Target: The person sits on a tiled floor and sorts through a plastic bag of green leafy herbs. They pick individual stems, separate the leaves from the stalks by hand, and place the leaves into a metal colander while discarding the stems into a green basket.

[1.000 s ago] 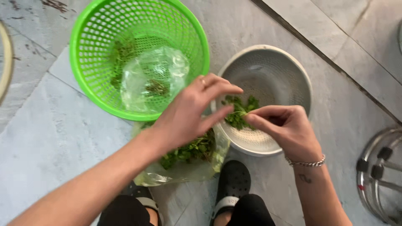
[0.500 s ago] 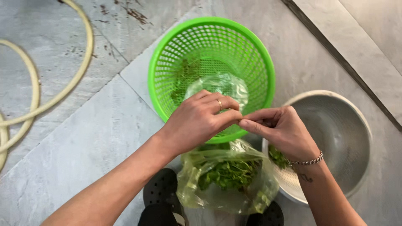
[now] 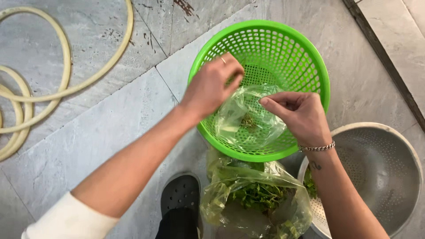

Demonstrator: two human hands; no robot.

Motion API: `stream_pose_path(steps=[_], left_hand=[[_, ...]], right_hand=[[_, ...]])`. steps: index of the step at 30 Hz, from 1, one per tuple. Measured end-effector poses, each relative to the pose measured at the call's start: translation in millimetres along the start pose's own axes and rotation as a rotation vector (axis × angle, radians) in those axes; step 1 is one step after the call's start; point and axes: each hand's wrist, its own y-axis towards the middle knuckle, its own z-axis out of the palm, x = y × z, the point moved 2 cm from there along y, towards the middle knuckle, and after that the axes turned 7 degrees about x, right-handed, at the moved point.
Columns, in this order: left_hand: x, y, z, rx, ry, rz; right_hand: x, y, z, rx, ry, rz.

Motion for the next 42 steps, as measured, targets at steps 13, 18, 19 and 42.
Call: stream_pose_path(steps=[13,18,19,42], left_hand=[[15,-2,-23,-0.014,0.115,-0.256],[-46,-28,-31,-0.026,-0.028,-0.168],[-60,-35,-31,-0.02,-0.034,-0.159],[-189,-179,80,0.527,0.393,0.1]], right_hand=[[-32,-26,-14,0.013,-0.364,0.092],[-19,-60,-25,0.001,-0.179,-0.013],[-18,-73,-29,-0.01,-0.181,-0.006],[-123,-246,-2,0.238,-1.062,0.475]])
